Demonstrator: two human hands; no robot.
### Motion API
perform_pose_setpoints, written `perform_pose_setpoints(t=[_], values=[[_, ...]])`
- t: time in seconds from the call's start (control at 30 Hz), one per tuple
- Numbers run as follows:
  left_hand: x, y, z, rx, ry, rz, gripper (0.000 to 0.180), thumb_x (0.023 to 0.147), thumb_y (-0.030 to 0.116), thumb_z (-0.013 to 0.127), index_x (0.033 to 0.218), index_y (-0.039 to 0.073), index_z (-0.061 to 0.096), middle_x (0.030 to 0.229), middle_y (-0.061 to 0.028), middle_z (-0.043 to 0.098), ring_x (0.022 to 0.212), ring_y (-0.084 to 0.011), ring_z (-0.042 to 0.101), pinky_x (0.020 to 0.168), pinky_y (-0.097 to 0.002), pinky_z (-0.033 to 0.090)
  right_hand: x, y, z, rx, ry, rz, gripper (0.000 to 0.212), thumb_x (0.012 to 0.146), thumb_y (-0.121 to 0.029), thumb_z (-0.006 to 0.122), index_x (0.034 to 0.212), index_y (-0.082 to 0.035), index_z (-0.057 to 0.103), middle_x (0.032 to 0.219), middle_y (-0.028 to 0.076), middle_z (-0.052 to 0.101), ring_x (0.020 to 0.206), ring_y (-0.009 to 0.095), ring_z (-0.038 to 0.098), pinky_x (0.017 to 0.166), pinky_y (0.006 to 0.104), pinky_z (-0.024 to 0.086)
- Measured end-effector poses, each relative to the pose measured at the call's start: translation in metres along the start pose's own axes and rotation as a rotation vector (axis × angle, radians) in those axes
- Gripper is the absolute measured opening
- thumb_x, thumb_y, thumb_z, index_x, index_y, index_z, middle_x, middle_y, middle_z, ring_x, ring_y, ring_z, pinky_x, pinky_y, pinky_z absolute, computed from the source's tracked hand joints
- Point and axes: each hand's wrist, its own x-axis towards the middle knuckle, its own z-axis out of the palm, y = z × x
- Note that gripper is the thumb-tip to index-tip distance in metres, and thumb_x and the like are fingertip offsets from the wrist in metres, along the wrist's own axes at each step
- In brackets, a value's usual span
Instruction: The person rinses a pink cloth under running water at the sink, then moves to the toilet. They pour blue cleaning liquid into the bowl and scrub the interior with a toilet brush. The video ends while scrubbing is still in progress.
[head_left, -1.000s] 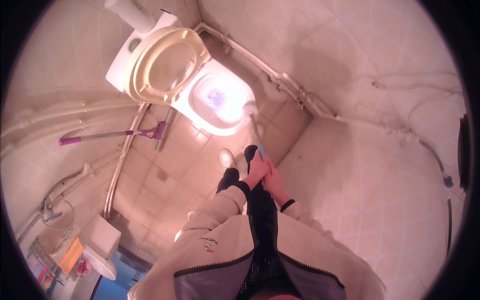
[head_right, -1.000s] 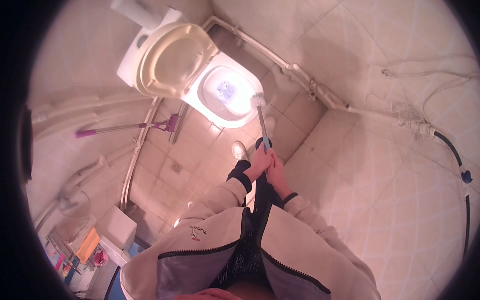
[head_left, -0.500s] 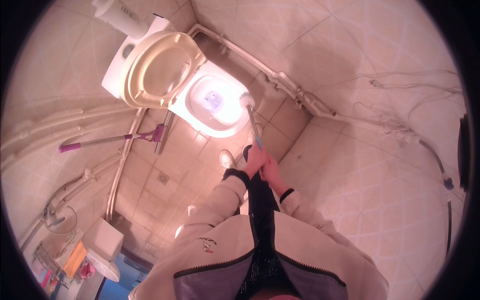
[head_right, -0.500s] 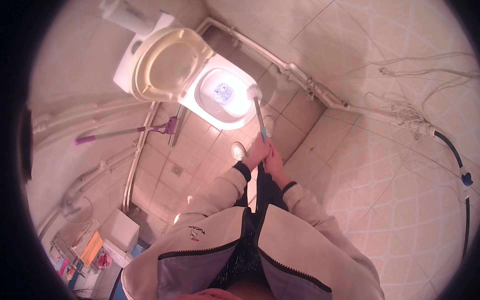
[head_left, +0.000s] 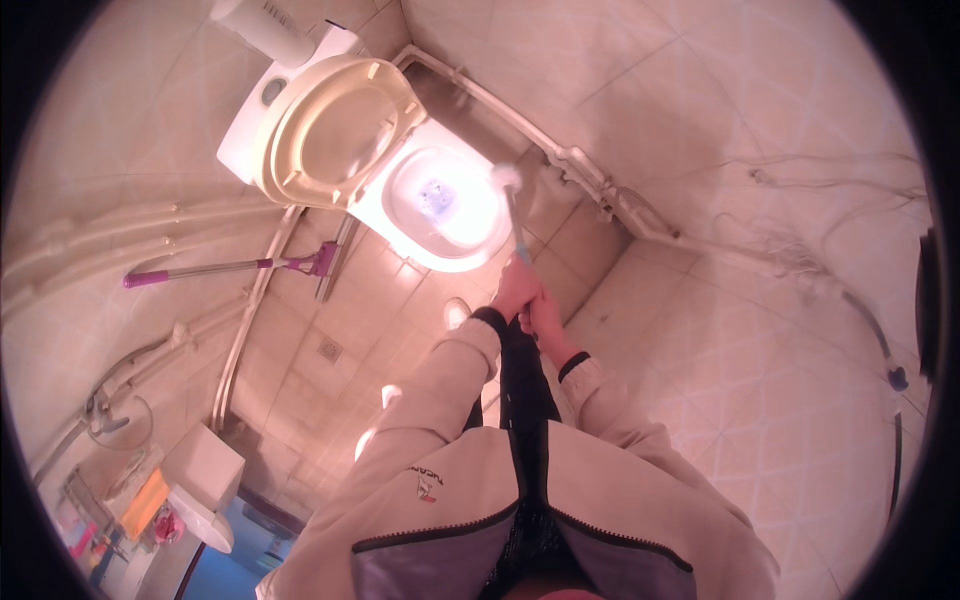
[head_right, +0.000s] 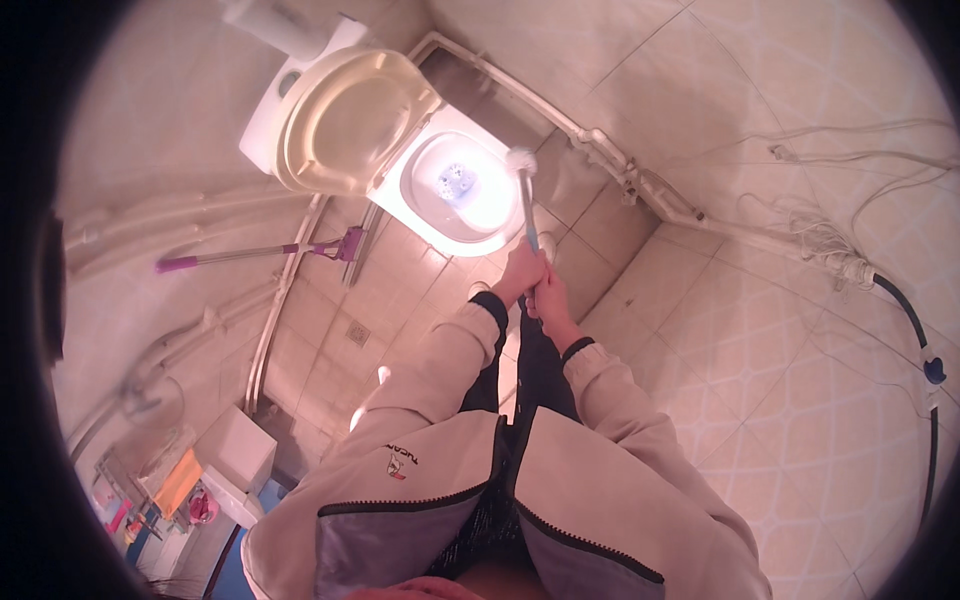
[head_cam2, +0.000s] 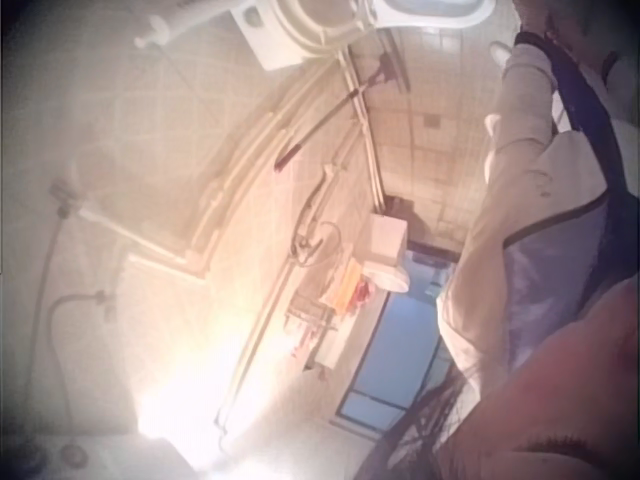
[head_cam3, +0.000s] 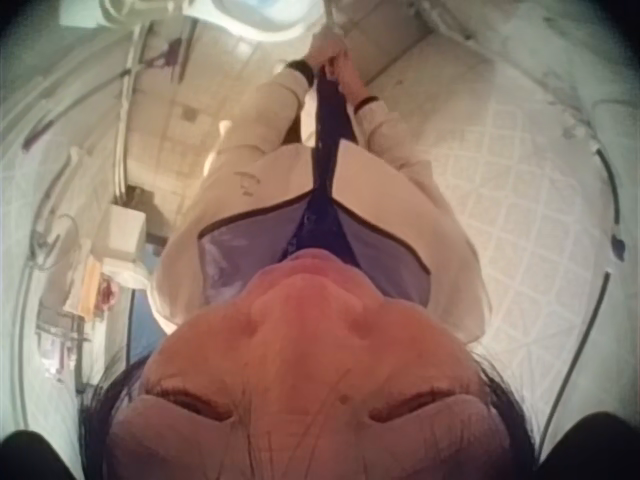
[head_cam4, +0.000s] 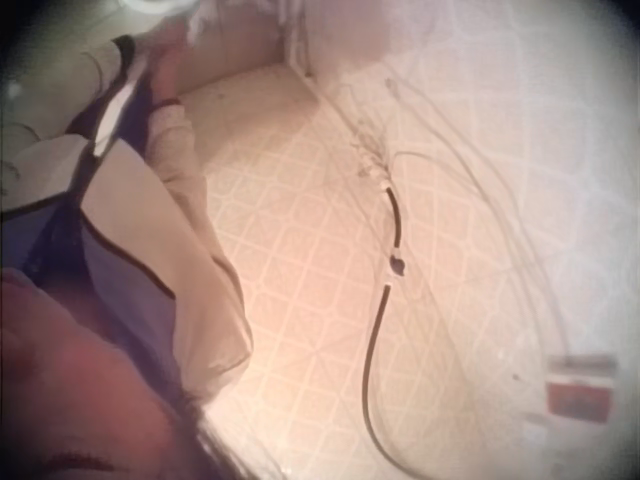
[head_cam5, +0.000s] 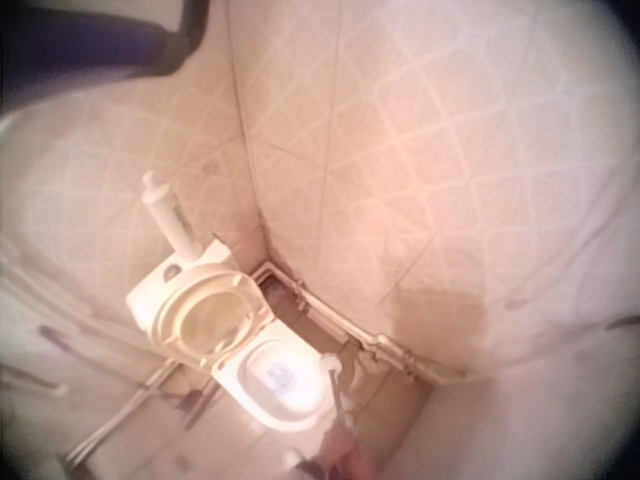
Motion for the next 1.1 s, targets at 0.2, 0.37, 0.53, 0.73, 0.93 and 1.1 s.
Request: perform_pose_setpoints(t=[0.2, 0.37, 0.53, 0.73, 0.93, 1.1], values=[[-0.029, -0.012, 0.013, 0.074, -0.010, 0.026, 0.035, 0.090, 0.024, 0.053, 0.112, -0.003, 0.048, 0.100, -0.0304, 0.064, 0.099, -0.0469, 0.062, 0.084, -0.0528, 0.049, -0.022, -0.002, 0.000, 0.010, 0.174, 0.269, 0.026, 0.103, -0.034, 0.040, 0.092, -0.015, 0.053, 0.057, -0.005, 0.041, 0.041, 0.005, 0.035, 0.035, 0.0212, 0.025], [-0.019, -0.017, 0.015, 0.010, -0.008, 0.038, 0.034, 0.090, 0.024, 0.054, 0.111, -0.002, 0.049, 0.101, -0.0304, 0.064, 0.099, -0.0469, 0.062, 0.082, -0.0531, 0.049, -0.033, -0.001, 0.005, 0.056, 0.125, 0.090, 0.030, 0.103, -0.041, 0.039, 0.100, -0.017, 0.056, 0.057, -0.005, 0.041, 0.041, 0.005, 0.034, 0.035, 0.0212, 0.024], [-0.052, -0.044, 0.023, 0.018, -0.013, 0.104, 0.038, 0.088, 0.021, 0.055, 0.114, -0.005, 0.044, 0.098, -0.0350, 0.063, 0.097, -0.0505, 0.061, 0.083, -0.0534, 0.050, -0.056, 0.022, -0.002, -0.040, 0.069, 0.145, 0.041, 0.105, -0.039, 0.035, 0.140, -0.022, 0.046, 0.057, -0.004, 0.043, 0.041, 0.006, 0.036, 0.035, 0.0223, 0.027], [-0.071, -0.062, 0.042, -0.010, 0.023, 0.014, 0.040, 0.090, 0.024, 0.056, 0.116, -0.003, 0.044, 0.098, -0.0354, 0.062, 0.098, -0.0504, 0.060, 0.084, -0.0540, 0.049, -0.077, 0.047, -0.013, -0.070, 0.126, 0.205, 0.040, 0.105, -0.041, 0.035, 0.138, -0.022, 0.047, 0.057, -0.004, 0.041, 0.041, 0.005, 0.035, 0.035, 0.0221, 0.027], [-0.081, -0.078, 0.029, 0.000, 0.056, 0.090, 0.035, 0.090, 0.024, 0.056, 0.113, -0.001, 0.047, 0.096, -0.0297, 0.063, 0.094, -0.0476, 0.062, 0.080, -0.0530, 0.049, -0.082, 0.051, -0.004, -0.040, 0.048, 0.226, 0.041, 0.105, -0.041, 0.034, 0.140, -0.022, 0.045, 0.057, -0.004, 0.040, 0.041, 0.006, 0.034, 0.035, 0.0227, 0.026], [-0.111, -0.083, 0.031, 0.015, 0.051, -0.050, 0.038, 0.091, 0.023, 0.056, 0.115, -0.003, 0.042, 0.099, -0.0332, 0.063, 0.095, -0.0493, 0.062, 0.080, -0.0541, 0.050, -0.098, 0.060, -0.004, -0.064, 0.034, 0.380, 0.040, 0.105, -0.041, 0.034, 0.138, -0.022, 0.046, 0.059, -0.004, 0.040, 0.042, 0.006, 0.034, 0.035, 0.0227, 0.026]])
